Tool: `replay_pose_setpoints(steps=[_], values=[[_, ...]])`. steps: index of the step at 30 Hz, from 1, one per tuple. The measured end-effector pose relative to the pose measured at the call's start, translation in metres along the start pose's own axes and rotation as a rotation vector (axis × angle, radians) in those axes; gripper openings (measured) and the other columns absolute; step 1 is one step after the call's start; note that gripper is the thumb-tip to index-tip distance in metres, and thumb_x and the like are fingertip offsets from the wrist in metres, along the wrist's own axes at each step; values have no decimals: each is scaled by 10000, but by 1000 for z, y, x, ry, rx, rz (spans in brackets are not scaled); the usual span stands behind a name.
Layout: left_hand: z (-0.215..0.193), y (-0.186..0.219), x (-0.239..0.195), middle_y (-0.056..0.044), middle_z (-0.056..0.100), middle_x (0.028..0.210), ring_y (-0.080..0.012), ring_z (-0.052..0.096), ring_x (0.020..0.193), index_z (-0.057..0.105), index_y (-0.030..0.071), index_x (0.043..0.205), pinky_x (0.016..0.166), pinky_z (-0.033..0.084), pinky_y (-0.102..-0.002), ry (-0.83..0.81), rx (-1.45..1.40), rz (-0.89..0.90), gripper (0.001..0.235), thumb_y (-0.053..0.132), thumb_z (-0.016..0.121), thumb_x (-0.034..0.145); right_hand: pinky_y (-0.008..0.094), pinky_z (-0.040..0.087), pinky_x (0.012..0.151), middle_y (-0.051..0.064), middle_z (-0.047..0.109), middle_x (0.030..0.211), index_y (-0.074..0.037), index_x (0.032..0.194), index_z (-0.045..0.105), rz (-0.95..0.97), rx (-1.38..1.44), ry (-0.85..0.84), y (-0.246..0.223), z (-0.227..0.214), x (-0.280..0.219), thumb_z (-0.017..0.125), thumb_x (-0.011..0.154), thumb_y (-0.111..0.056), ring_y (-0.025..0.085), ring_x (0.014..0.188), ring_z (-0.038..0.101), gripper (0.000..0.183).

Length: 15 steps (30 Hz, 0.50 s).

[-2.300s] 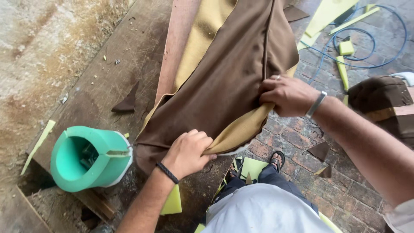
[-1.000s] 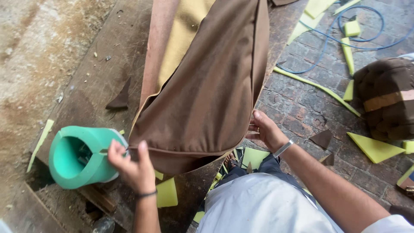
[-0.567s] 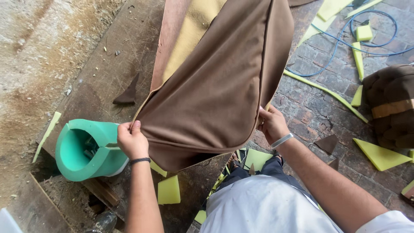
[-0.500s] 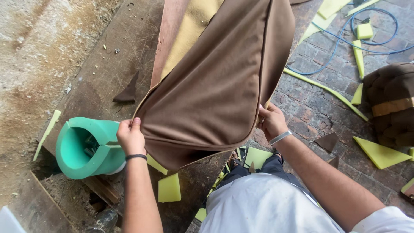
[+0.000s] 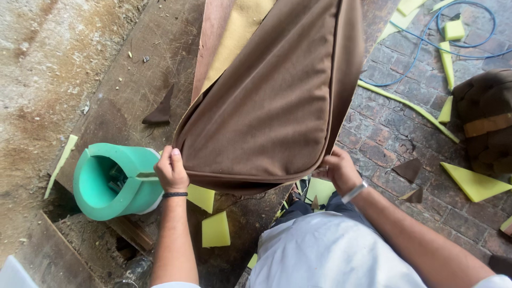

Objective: The person stretches and smooths a brown fabric cover over a cushion base, then uses a pneumatic staple gun to secure the fabric along the edges. The person repeatedly adjusts the fabric and staples it in place while working on a wooden workbench.

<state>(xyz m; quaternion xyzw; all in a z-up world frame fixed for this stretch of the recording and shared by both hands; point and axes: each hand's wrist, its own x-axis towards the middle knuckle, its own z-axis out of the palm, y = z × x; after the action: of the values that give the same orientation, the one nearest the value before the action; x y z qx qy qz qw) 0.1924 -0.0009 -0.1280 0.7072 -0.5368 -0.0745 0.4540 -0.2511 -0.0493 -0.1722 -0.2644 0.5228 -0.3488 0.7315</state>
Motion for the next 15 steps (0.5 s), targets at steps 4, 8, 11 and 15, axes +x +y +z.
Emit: replay_pose_setpoints(steps=[4, 8, 11, 15], values=[[13, -25, 10, -109, 420, 592, -215, 415, 546, 482, 5, 774, 541, 319, -407, -53, -43, 50, 411, 302, 468, 1058, 402, 643, 696, 96, 766, 954, -29, 1086, 687, 142, -135, 15, 18, 5, 15, 582, 879, 17, 225, 787, 744, 237], [11, -24, 12, -155, 501, 640, -263, 490, 605, 538, -15, 816, 590, 385, -434, -154, -9, -46, 422, 331, 483, 1051, 376, 614, 659, 156, 729, 1003, 27, 1147, 664, 4, -156, 118, 39, 4, 39, 609, 927, -45, 266, 777, 721, 238], [-6, -5, 25, -162, 669, 911, -266, 634, 856, 642, -16, 1066, 753, 483, -399, -220, -3, -154, 395, 361, 548, 992, 340, 551, 771, 180, 643, 1191, -4, 1334, 565, -271, -135, 176, 39, -6, 30, 598, 923, -32, 245, 960, 638, 413], [-10, 29, 71, -125, 647, 1372, -238, 561, 1310, 622, -7, 1368, 1118, 374, -335, -356, -344, -153, 573, 454, 531, 1041, 336, 481, 1036, 152, 543, 1488, -40, 1538, 431, -506, -69, 222, -14, -9, 17, 566, 988, -139, 219, 1330, 547, 575]])
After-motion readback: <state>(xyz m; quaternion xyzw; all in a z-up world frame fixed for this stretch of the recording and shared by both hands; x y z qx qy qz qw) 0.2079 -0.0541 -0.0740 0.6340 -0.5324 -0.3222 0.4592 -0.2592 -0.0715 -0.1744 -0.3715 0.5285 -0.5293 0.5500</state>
